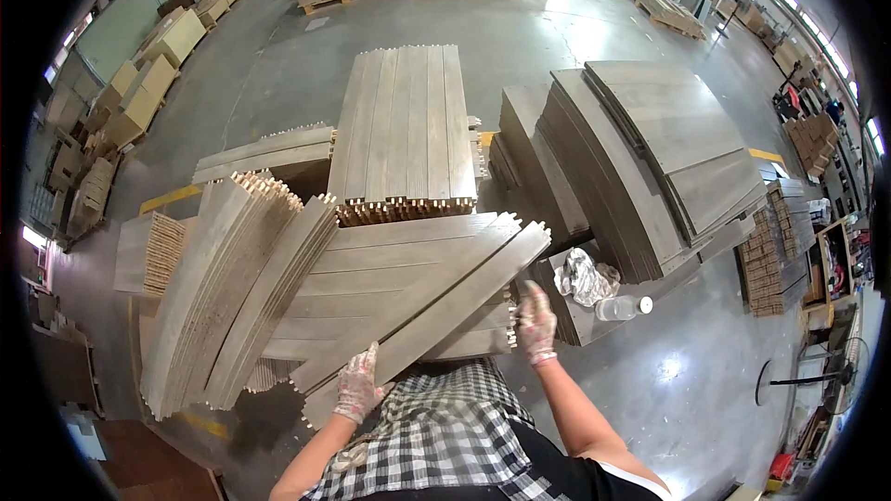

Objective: The person picks up wooden planks from a pile by hand, turns them over to view the surfaces and edges, and places them onto a stack.

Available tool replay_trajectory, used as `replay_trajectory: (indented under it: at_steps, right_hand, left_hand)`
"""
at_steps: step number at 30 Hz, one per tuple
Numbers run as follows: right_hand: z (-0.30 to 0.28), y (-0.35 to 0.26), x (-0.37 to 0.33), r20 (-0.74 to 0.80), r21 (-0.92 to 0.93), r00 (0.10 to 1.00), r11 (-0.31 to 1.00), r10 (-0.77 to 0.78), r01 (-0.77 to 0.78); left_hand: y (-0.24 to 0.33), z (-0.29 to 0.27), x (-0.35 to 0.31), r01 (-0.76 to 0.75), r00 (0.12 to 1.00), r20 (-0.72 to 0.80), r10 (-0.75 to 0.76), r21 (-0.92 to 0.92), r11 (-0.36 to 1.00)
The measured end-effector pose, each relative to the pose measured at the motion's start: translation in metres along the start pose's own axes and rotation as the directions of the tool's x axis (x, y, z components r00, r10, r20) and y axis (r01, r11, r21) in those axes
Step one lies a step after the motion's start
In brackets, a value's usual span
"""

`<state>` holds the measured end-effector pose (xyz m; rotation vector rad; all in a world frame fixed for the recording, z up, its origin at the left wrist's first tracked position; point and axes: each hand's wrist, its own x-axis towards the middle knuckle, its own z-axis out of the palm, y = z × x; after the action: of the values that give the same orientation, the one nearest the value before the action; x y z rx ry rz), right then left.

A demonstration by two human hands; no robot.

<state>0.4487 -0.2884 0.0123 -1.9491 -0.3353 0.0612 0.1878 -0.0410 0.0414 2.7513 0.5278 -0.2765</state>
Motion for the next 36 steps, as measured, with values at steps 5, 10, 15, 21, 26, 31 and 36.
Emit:
replay_trajectory:
  at_steps: [5, 10, 15, 21, 26, 31, 36]
  right_hand:
    - [0.038, -0.008, -0.015, 0.514, -0.133, 0.806, 0.901, -0.294, 0.413]
    - [-0.01, 0.02, 0.092, 0.276, -0.616, 0.961, 0.764, -0.018, 0.191]
    - [-0.038, 0.023, 0.12, -0.015, -0.266, 0.924, 0.892, -0.382, 0.364]
    - [-0.003, -0.022, 0.097, 0.32, -0.759, 0.903, 0.648, 0.285, 0.065]
    - [-0.044, 0.001, 0.139, 0.047, -0.371, 0.999, 0.929, 0.018, 0.001]
    - [0.02, 0.01, 0.052, 0.17, -0.576, 0.985, 0.81, -0.012, 0.109]
    - [0.079, 0.0, -0.064, 0.416, -0.397, 0.866, 0.802, -0.277, 0.447]
  left_hand:
    - [0.0, 0.002, 0.0, 0.017, 0.999, -0.049, -0.019, -0.036, 0.999]
    - [-0.001, 0.004, 0.0, 0.006, 0.995, -0.097, -0.01, -0.045, 0.999]
    - [0.004, -0.001, 0.015, -0.019, 0.994, -0.111, 0.011, -0.079, 0.997]
    - [-0.001, -0.001, -0.001, 0.062, 0.991, -0.111, -0.07, -0.08, 0.995]
    - [-0.001, -0.002, 0.0, 0.051, 0.994, -0.088, -0.061, -0.107, 0.993]
    - [-0.005, 0.0, -0.001, 0.019, 0.992, -0.126, -0.026, -0.058, 0.998]
    - [-0.007, -0.001, -0.002, 0.009, 0.993, -0.12, -0.021, -0.097, 0.995]
